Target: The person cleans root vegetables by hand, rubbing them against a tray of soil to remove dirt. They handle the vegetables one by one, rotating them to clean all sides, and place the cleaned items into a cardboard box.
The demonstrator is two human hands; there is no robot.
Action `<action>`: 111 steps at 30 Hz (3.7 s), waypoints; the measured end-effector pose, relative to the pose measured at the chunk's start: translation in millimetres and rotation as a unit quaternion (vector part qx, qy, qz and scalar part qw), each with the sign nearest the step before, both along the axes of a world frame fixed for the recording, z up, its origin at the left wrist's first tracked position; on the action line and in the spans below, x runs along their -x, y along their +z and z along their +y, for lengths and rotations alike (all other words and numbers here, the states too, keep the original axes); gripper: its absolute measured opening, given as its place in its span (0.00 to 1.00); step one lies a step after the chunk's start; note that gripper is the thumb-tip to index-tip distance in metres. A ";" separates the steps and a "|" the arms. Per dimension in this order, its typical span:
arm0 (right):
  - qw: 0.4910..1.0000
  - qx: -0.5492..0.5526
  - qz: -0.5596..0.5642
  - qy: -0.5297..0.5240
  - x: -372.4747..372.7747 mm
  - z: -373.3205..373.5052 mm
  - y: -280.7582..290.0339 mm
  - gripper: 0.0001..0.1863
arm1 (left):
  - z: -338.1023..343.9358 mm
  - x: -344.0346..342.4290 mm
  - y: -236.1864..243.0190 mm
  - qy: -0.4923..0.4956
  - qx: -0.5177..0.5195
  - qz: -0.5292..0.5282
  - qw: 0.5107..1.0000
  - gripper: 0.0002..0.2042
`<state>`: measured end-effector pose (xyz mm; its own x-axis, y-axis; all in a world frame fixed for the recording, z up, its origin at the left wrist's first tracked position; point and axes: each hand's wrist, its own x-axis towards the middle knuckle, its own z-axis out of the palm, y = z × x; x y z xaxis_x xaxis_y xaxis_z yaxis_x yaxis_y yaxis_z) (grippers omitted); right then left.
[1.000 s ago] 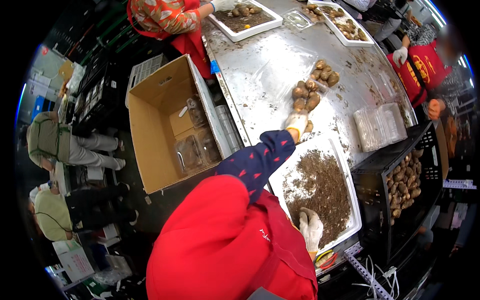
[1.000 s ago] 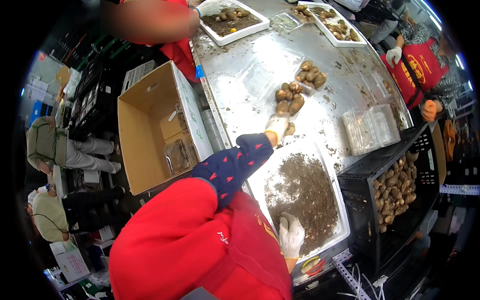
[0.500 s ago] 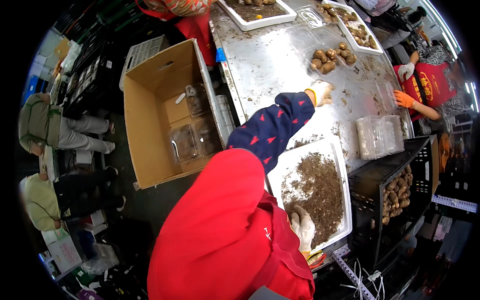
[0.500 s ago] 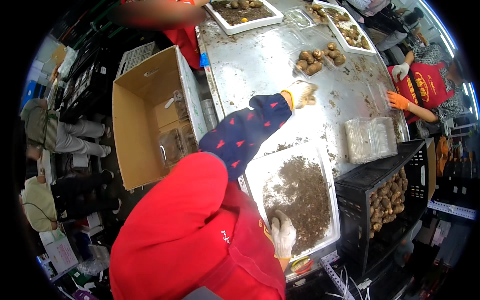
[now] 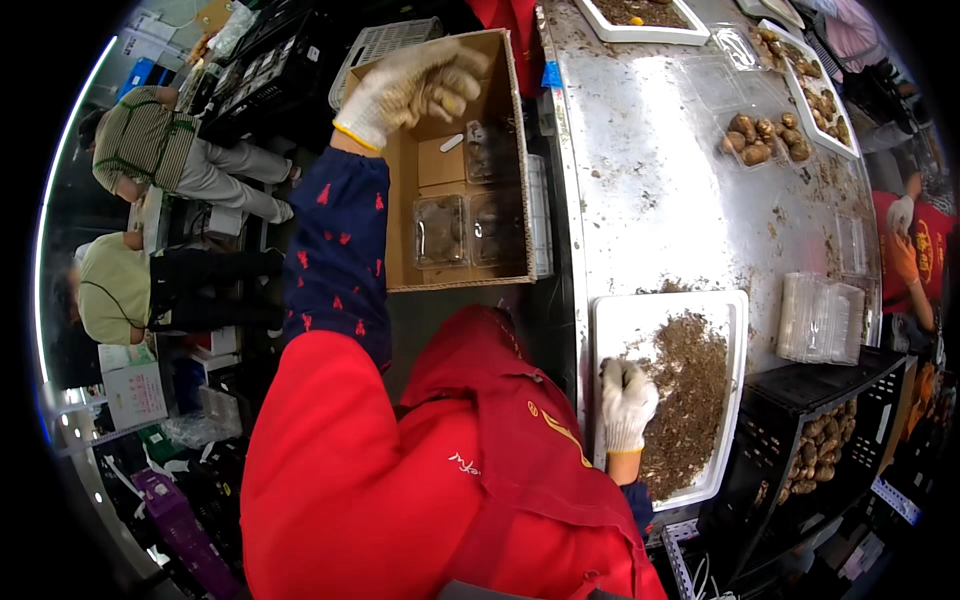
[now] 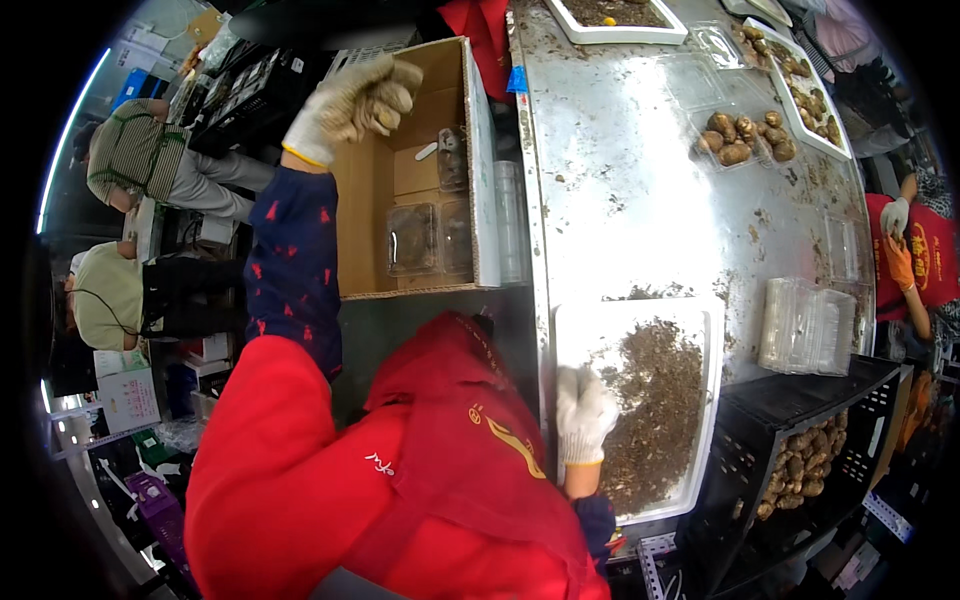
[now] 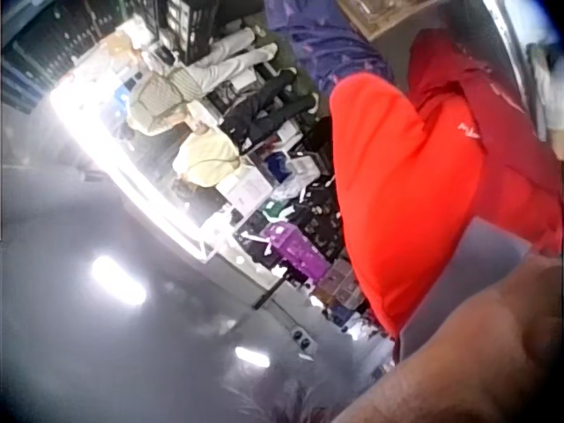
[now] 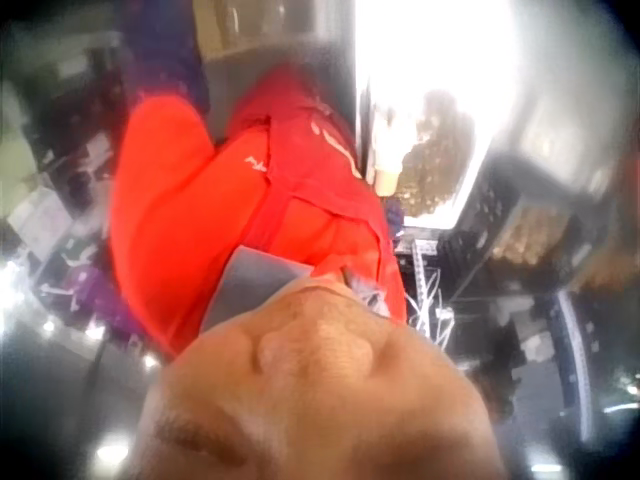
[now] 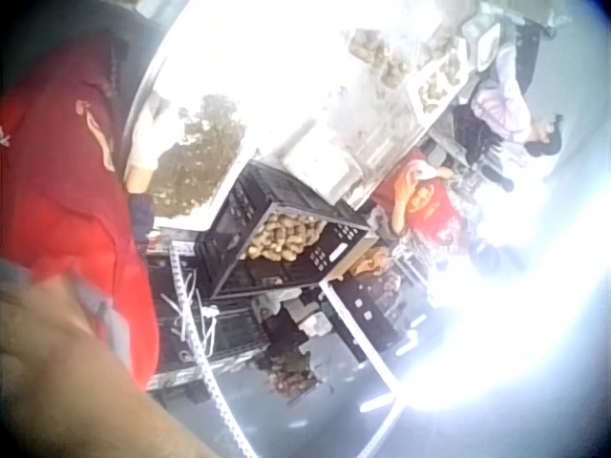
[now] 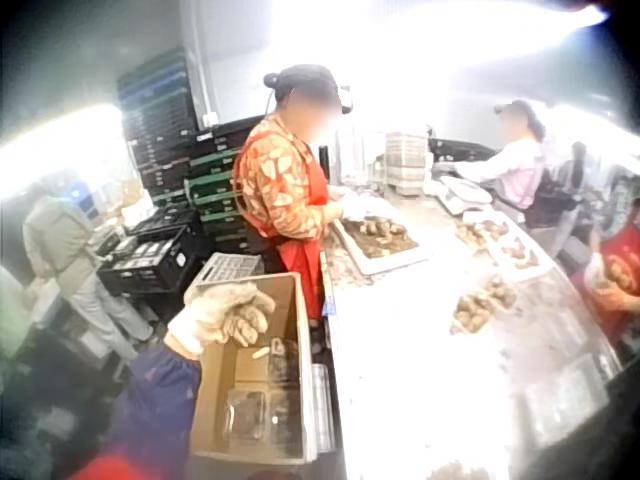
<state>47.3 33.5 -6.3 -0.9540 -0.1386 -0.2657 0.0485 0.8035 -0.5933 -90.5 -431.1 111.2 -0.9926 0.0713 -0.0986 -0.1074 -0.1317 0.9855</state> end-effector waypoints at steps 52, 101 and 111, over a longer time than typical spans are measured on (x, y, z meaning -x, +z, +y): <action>0.926 -0.061 0.369 0.058 81.0 -73.6 -71.5 0.03 | 85.5 60.9 -35.3 0.165 -0.169 0.015 0.972 0.16; 0.943 -0.126 0.297 0.082 84.5 -79.4 -69.2 0.03 | -71.3 -81.6 -378.9 -0.412 0.587 -0.158 0.679 0.20; 0.925 -0.029 0.379 0.032 84.5 -72.9 -72.6 0.03 | -4.4 -79.6 -3.3 0.067 0.408 -0.162 0.896 0.19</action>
